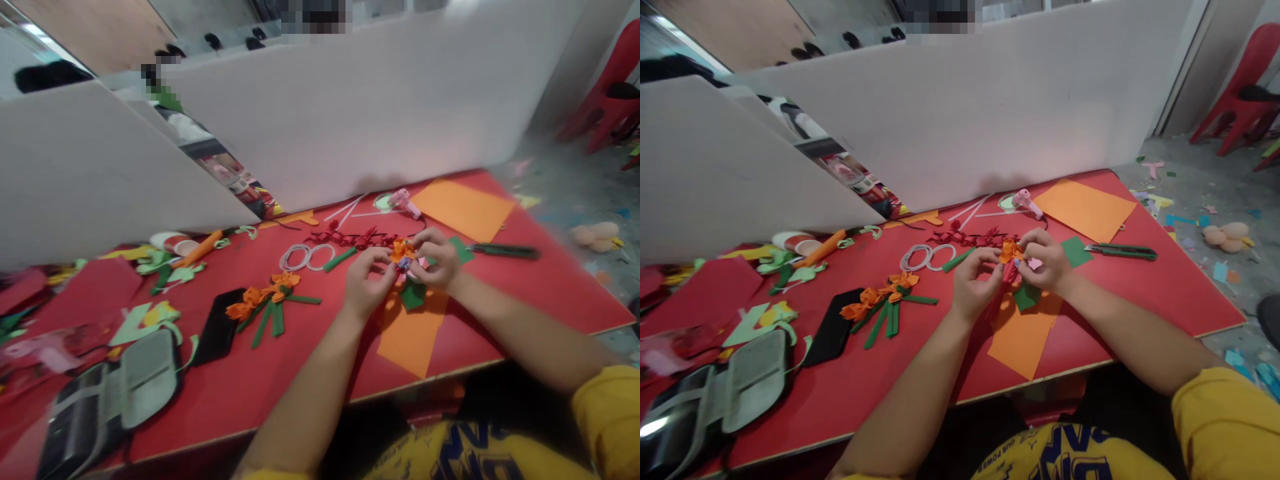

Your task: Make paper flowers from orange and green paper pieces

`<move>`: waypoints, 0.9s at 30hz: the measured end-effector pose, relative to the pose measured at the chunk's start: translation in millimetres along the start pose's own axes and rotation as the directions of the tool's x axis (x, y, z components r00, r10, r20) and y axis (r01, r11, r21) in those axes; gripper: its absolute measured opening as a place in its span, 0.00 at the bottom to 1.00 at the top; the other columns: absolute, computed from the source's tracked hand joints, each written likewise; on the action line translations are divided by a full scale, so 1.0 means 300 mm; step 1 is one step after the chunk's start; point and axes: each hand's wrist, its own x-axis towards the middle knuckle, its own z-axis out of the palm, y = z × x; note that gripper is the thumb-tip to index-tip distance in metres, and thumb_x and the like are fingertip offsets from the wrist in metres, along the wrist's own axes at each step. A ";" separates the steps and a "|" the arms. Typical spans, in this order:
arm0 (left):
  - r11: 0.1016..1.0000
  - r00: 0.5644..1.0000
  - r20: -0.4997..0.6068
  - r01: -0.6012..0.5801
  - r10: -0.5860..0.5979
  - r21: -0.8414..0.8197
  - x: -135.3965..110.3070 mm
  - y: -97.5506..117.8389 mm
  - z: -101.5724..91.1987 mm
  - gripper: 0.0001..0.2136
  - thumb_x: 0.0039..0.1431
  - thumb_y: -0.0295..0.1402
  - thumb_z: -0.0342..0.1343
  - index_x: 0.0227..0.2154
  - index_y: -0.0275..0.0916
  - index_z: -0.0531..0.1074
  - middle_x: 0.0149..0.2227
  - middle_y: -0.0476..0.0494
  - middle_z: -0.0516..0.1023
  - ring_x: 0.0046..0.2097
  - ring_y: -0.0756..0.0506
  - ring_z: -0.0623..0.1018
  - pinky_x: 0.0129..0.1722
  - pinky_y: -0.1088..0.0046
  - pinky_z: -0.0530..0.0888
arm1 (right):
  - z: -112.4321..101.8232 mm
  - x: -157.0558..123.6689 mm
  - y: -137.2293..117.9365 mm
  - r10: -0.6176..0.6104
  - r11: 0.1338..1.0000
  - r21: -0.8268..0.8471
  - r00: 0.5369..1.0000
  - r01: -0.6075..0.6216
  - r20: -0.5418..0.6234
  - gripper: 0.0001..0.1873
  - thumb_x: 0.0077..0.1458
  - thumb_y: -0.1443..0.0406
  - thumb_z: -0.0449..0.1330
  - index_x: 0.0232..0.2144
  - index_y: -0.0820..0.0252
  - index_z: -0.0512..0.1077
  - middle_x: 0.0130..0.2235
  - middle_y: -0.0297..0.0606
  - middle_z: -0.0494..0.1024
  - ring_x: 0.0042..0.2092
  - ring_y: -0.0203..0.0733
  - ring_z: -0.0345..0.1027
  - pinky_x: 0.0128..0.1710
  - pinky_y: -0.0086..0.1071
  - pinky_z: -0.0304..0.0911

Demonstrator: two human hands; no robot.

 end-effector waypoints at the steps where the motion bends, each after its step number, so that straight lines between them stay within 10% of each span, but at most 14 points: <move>1: 0.999 1.000 0.005 -0.010 0.011 -0.037 0.001 0.001 0.004 0.04 0.66 0.32 0.65 0.38 0.41 0.74 0.44 0.43 0.81 0.45 0.47 0.83 0.35 0.77 0.81 | -0.001 0.002 0.000 -0.006 1.000 -0.006 1.000 0.006 -0.004 0.11 0.56 0.70 0.66 0.28 0.53 0.68 0.40 0.39 0.78 0.39 0.45 0.75 0.38 0.40 0.76; 13: 0.971 0.975 0.096 -0.211 0.201 0.110 0.010 -0.037 -0.027 0.06 0.64 0.24 0.64 0.40 0.42 0.81 0.43 0.44 0.82 0.43 0.48 0.83 0.38 0.75 0.83 | 0.008 0.007 0.007 0.108 0.991 0.079 0.994 -0.107 -0.016 0.11 0.51 0.69 0.66 0.26 0.53 0.67 0.39 0.39 0.78 0.38 0.45 0.75 0.38 0.41 0.74; 27: 0.956 0.984 0.118 0.157 -0.131 -0.247 -0.002 -0.052 0.019 0.08 0.64 0.36 0.68 0.39 0.40 0.76 0.59 0.30 0.83 0.56 0.37 0.86 0.44 0.65 0.87 | 0.029 -0.018 0.049 0.244 0.905 0.343 0.968 -0.251 0.063 0.09 0.50 0.70 0.66 0.30 0.53 0.69 0.41 0.42 0.82 0.42 0.47 0.79 0.44 0.43 0.76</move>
